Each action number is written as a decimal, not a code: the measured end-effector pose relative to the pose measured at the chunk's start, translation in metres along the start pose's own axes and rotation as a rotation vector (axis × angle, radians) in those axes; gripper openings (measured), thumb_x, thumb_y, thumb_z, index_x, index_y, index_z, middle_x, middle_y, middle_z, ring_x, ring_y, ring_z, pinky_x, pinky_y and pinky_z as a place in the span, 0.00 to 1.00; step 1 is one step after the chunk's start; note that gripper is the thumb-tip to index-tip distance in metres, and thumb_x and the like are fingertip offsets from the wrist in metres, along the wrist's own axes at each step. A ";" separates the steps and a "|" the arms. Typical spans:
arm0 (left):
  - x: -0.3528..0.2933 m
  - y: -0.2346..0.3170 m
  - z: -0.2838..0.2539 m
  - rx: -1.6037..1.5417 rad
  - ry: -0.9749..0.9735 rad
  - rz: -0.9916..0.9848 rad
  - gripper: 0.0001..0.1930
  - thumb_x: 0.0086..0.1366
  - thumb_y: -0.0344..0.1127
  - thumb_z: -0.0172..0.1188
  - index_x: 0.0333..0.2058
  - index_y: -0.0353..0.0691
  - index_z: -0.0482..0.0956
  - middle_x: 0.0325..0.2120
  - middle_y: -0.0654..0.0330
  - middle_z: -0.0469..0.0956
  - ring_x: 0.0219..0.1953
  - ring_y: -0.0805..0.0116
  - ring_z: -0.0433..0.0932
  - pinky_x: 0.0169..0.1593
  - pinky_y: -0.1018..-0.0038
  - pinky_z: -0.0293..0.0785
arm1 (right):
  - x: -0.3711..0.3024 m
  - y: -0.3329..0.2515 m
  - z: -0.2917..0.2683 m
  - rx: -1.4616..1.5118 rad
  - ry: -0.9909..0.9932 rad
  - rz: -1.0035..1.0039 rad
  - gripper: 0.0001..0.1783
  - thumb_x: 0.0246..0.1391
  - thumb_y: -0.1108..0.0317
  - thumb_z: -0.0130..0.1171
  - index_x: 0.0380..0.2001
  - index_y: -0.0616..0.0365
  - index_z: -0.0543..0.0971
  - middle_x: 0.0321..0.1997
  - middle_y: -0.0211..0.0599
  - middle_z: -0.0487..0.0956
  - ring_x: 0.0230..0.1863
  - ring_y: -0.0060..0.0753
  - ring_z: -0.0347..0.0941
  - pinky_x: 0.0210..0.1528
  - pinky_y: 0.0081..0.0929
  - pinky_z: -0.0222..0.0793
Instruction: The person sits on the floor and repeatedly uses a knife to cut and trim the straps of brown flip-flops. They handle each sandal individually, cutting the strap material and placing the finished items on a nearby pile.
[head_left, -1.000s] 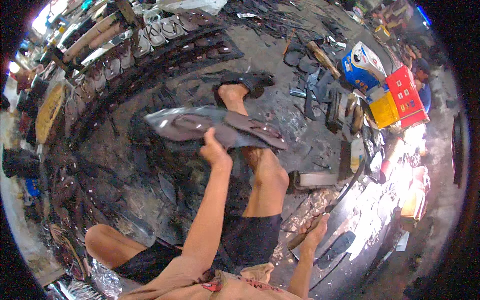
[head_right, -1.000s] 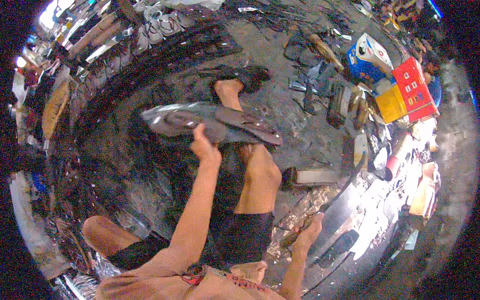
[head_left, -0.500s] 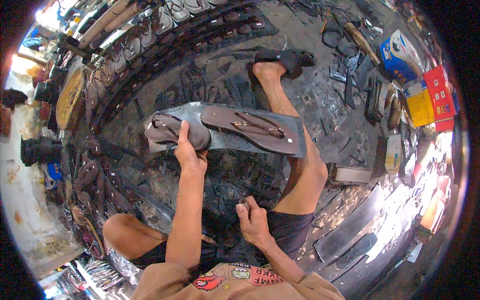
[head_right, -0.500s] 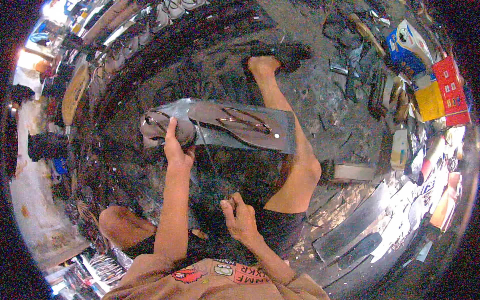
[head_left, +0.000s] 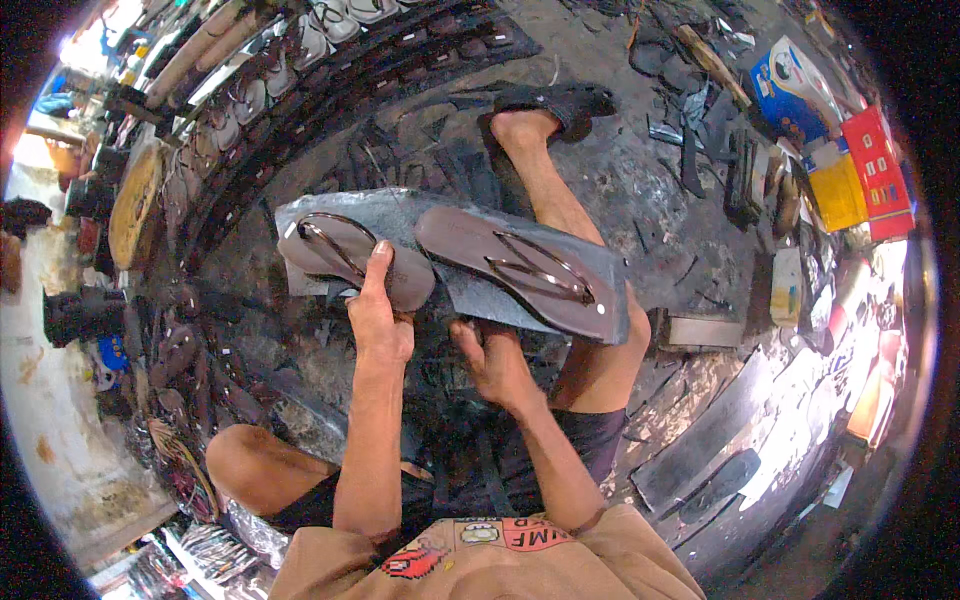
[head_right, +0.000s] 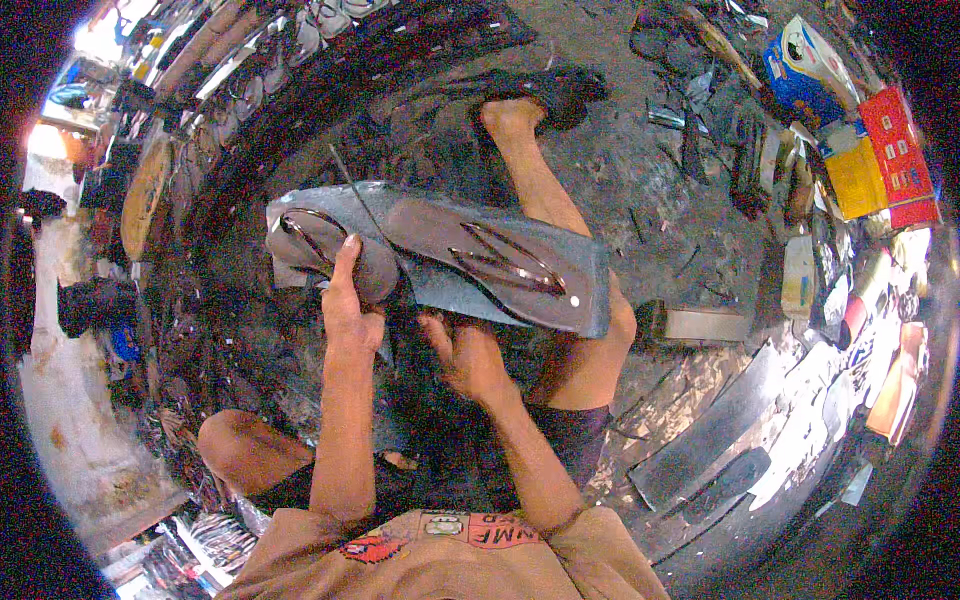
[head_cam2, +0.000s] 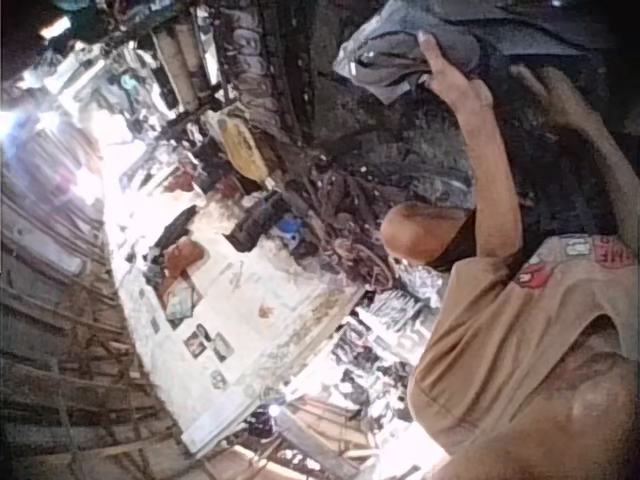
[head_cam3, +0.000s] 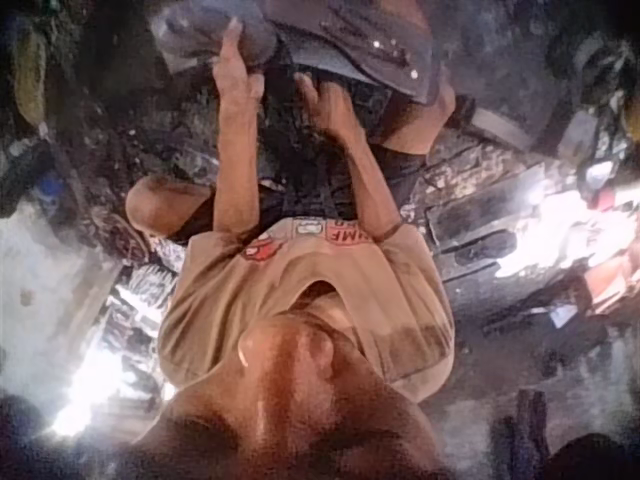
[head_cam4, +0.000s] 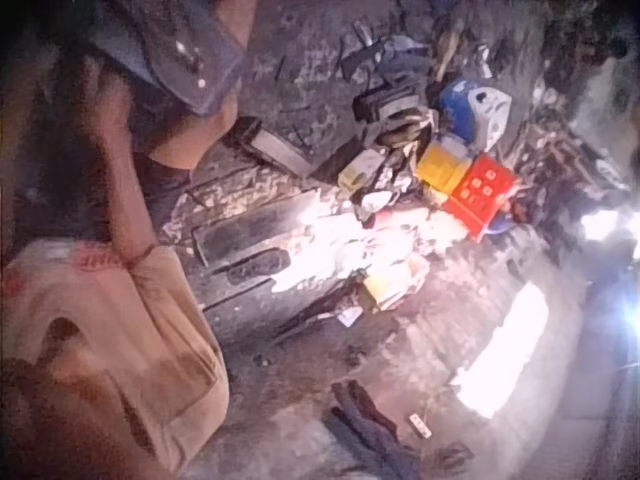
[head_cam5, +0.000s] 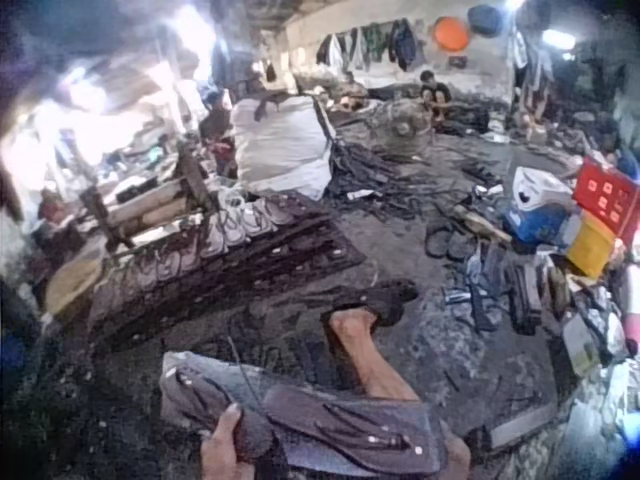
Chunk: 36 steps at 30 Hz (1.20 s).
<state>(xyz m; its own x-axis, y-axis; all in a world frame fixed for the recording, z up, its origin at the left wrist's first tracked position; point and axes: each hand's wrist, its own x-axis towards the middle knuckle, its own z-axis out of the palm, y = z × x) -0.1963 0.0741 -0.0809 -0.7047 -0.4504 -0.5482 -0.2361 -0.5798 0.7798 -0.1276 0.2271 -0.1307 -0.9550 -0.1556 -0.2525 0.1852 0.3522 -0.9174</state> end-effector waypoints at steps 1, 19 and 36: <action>-0.002 0.000 0.000 0.011 -0.028 -0.002 0.20 0.62 0.43 0.70 0.48 0.41 0.80 0.42 0.62 0.83 0.43 0.63 0.81 0.49 0.63 0.79 | 0.007 0.017 0.000 -0.059 0.050 -0.181 0.17 0.67 0.58 0.54 0.41 0.64 0.76 0.37 0.52 0.77 0.35 0.51 0.69 0.43 0.44 0.67; -0.140 0.092 -0.096 -0.054 0.008 0.372 0.31 0.57 0.30 0.74 0.57 0.31 0.70 0.46 0.58 0.77 0.44 0.65 0.79 0.50 0.66 0.78 | -0.052 -0.161 0.031 0.733 -0.168 -0.185 0.17 0.63 0.60 0.64 0.48 0.61 0.80 0.28 0.32 0.82 0.28 0.19 0.74 0.31 0.23 0.71; -0.183 0.074 -0.113 0.021 0.206 0.275 0.21 0.67 0.49 0.66 0.45 0.37 0.74 0.36 0.64 0.77 0.35 0.75 0.76 0.39 0.74 0.75 | -0.224 -0.065 -0.050 -0.183 -0.496 -0.040 0.15 0.67 0.55 0.51 0.41 0.58 0.72 0.25 0.56 0.77 0.29 0.65 0.76 0.32 0.54 0.69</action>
<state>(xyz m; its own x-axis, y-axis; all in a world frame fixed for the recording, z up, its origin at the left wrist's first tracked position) -0.0094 0.0368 0.0435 -0.5942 -0.7171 -0.3643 -0.0713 -0.4042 0.9119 0.0629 0.2850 0.0006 -0.7276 -0.5749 -0.3744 0.0651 0.4854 -0.8718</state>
